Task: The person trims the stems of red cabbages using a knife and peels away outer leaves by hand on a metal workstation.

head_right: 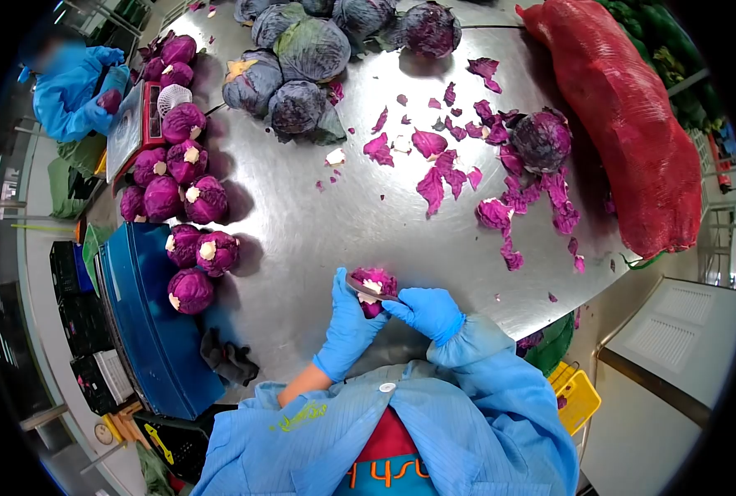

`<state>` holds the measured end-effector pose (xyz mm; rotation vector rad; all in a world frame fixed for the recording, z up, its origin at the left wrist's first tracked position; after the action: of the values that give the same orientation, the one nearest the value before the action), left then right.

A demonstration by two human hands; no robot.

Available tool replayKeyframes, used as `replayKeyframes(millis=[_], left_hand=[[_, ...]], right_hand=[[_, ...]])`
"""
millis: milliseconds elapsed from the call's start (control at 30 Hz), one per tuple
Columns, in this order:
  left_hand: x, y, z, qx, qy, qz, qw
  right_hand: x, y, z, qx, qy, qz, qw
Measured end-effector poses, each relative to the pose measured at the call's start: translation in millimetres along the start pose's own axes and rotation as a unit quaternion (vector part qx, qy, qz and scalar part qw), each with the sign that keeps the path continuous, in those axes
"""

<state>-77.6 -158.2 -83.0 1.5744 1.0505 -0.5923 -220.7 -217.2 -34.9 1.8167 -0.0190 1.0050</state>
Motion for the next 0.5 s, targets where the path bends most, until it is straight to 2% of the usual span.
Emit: replayKeyframes(millis=[67,233,300,333,400,500], left_hand=[[7,-5,0,0.003,0.016,0.002,1.0],[-20,10,0,-0.016,0.047,0.06,0.997],[-25,13,2,-0.055,0.01,0.082,0.995],[-28,16,3,-0.076,-0.008,0.093,0.993],[-32,19,4,-0.061,0.017,0.068,0.996],[-35,19,7,-0.045,0.028,0.04,0.998]], right_hand=[[-2,1,5,0.023,-0.01,0.007,1.0],[-5,-1,21,0.111,-0.038,0.009,0.993],[-7,-5,22,0.141,-0.048,-0.001,0.989],[-7,-5,22,0.146,-0.064,0.003,0.987],[-5,-3,20,0.156,-0.095,0.011,0.983],[-3,-1,19,0.123,-0.071,-0.039,0.989]])
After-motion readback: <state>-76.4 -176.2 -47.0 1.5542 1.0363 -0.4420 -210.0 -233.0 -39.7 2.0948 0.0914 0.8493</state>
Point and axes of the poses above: each hand's wrist, its own z-axis towards the middle knuckle, its own y-axis out of the back of the hand, x = y × z, the point moved 7 cm from there along z, towards the middle knuckle
